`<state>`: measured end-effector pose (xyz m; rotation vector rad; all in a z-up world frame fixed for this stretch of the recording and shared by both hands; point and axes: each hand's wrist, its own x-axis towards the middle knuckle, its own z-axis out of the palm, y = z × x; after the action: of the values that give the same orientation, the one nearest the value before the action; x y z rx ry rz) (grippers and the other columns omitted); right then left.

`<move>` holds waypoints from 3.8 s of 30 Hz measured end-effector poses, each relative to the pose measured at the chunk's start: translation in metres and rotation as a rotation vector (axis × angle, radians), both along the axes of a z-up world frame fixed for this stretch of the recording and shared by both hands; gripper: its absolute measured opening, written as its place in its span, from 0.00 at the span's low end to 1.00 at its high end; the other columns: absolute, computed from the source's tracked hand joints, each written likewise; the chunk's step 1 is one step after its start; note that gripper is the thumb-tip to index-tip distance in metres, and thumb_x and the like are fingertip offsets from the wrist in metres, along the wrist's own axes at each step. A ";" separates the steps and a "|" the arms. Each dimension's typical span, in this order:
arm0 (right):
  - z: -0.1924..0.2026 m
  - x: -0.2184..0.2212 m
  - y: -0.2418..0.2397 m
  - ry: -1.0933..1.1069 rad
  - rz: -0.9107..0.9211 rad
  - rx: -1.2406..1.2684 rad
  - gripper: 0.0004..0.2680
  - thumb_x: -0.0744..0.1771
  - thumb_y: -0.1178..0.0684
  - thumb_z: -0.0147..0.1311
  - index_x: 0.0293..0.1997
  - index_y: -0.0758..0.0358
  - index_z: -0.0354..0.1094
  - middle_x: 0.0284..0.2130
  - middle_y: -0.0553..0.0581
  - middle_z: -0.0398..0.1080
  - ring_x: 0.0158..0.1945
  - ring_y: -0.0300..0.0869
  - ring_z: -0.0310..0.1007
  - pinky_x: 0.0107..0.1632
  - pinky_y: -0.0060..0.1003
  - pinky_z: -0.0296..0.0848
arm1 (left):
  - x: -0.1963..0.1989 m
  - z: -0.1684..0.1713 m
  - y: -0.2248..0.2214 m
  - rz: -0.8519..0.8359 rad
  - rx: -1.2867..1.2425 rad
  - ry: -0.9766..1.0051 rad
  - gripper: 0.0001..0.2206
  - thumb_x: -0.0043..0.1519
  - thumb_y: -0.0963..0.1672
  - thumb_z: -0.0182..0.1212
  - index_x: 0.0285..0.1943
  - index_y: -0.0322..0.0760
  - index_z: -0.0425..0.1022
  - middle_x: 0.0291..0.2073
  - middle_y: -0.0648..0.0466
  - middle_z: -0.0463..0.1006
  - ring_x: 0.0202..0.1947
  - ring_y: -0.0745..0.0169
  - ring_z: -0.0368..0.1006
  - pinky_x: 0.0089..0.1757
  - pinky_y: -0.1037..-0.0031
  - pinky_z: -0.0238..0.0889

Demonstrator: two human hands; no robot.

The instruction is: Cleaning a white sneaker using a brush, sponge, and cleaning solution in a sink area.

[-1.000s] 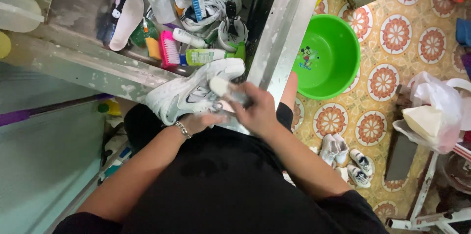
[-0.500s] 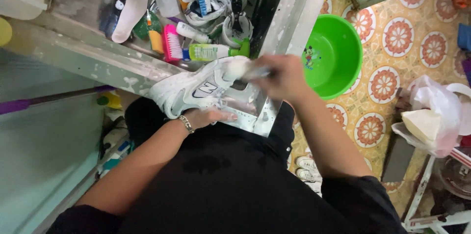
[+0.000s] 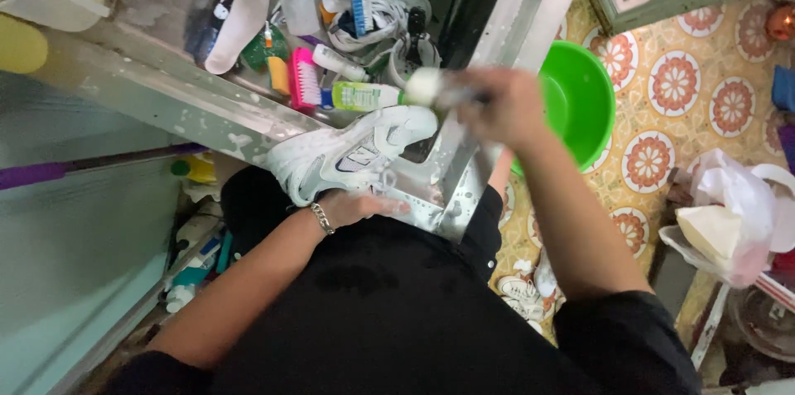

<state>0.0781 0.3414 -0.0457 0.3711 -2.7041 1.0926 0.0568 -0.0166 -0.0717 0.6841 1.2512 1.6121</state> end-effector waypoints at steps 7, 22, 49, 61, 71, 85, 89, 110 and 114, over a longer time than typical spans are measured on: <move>-0.089 -0.094 -0.022 -0.402 -0.166 0.653 0.18 0.69 0.56 0.63 0.68 0.49 0.86 0.51 0.59 0.88 0.53 0.60 0.92 0.57 0.59 0.89 | -0.007 0.007 -0.018 0.076 -0.136 0.024 0.35 0.66 0.53 0.83 0.80 0.38 0.77 0.76 0.49 0.75 0.77 0.55 0.67 0.77 0.60 0.57; -0.177 -0.169 -0.040 -0.823 -0.047 0.752 0.15 0.71 0.44 0.61 0.62 0.50 0.90 0.54 0.63 0.91 0.60 0.63 0.92 0.61 0.65 0.89 | 0.040 -0.113 -0.045 0.400 -0.431 0.379 0.51 0.34 0.66 1.00 0.71 0.57 0.92 0.77 0.61 0.86 0.81 0.60 0.77 0.83 0.59 0.60; 0.042 0.053 -0.157 -0.130 -0.163 -0.391 0.12 0.71 0.48 0.74 0.60 0.57 0.85 0.35 0.61 0.87 0.37 0.61 0.92 0.46 0.51 0.89 | -0.018 0.086 0.021 0.786 0.460 -1.165 0.57 0.66 0.72 0.64 0.86 0.21 0.72 0.71 0.30 0.84 0.62 0.32 0.85 0.62 0.49 0.83; 0.026 0.046 -0.139 -0.071 -0.303 -0.360 0.12 0.69 0.57 0.77 0.60 0.61 0.89 0.23 0.58 0.72 0.25 0.42 0.68 0.33 0.41 0.71 | -0.022 0.110 0.033 0.821 0.363 -1.272 0.54 0.63 0.72 0.68 0.79 0.25 0.80 0.57 0.33 0.90 0.42 0.42 0.86 0.38 0.68 0.84; 0.040 0.058 -0.156 -0.144 -0.319 -0.409 0.12 0.70 0.52 0.77 0.61 0.53 0.90 0.23 0.57 0.78 0.24 0.44 0.76 0.36 0.39 0.76 | -0.019 0.050 0.032 0.631 0.488 -1.191 0.59 0.63 0.74 0.64 0.88 0.28 0.72 0.71 0.31 0.86 0.56 0.33 0.89 0.58 0.43 0.86; 0.032 0.048 -0.131 -0.077 -0.294 -0.362 0.11 0.71 0.48 0.79 0.60 0.52 0.91 0.19 0.55 0.76 0.17 0.39 0.71 0.27 0.34 0.72 | -0.016 0.086 0.031 0.680 0.424 -1.135 0.41 0.71 0.68 0.64 0.72 0.33 0.87 0.53 0.36 0.95 0.52 0.39 0.93 0.59 0.59 0.90; 0.063 0.051 -0.162 -0.088 -0.276 -0.324 0.10 0.70 0.51 0.78 0.58 0.52 0.91 0.15 0.57 0.70 0.13 0.45 0.69 0.24 0.37 0.68 | -0.010 0.078 0.027 0.658 0.405 -1.178 0.35 0.75 0.64 0.61 0.71 0.33 0.89 0.50 0.39 0.95 0.45 0.40 0.91 0.53 0.58 0.88; 0.020 0.056 -0.117 -0.057 -0.222 -0.402 0.11 0.70 0.54 0.77 0.59 0.57 0.91 0.17 0.57 0.70 0.16 0.40 0.64 0.28 0.39 0.69 | -0.012 0.029 0.022 0.624 0.491 -1.233 0.65 0.62 0.74 0.63 0.95 0.23 0.60 0.86 0.30 0.72 0.82 0.28 0.72 0.82 0.29 0.59; 0.075 0.059 -0.180 -0.087 -0.223 -0.479 0.08 0.69 0.52 0.78 0.52 0.55 0.91 0.21 0.57 0.79 0.18 0.45 0.71 0.30 0.39 0.74 | -0.016 0.051 0.016 0.648 0.393 -1.268 0.63 0.60 0.75 0.64 0.91 0.24 0.69 0.81 0.26 0.77 0.78 0.23 0.76 0.78 0.28 0.67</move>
<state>0.1374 0.1617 0.0290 -0.0568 -2.3653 1.6509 0.0410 -0.0003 -0.0203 -0.6075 0.1724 2.2269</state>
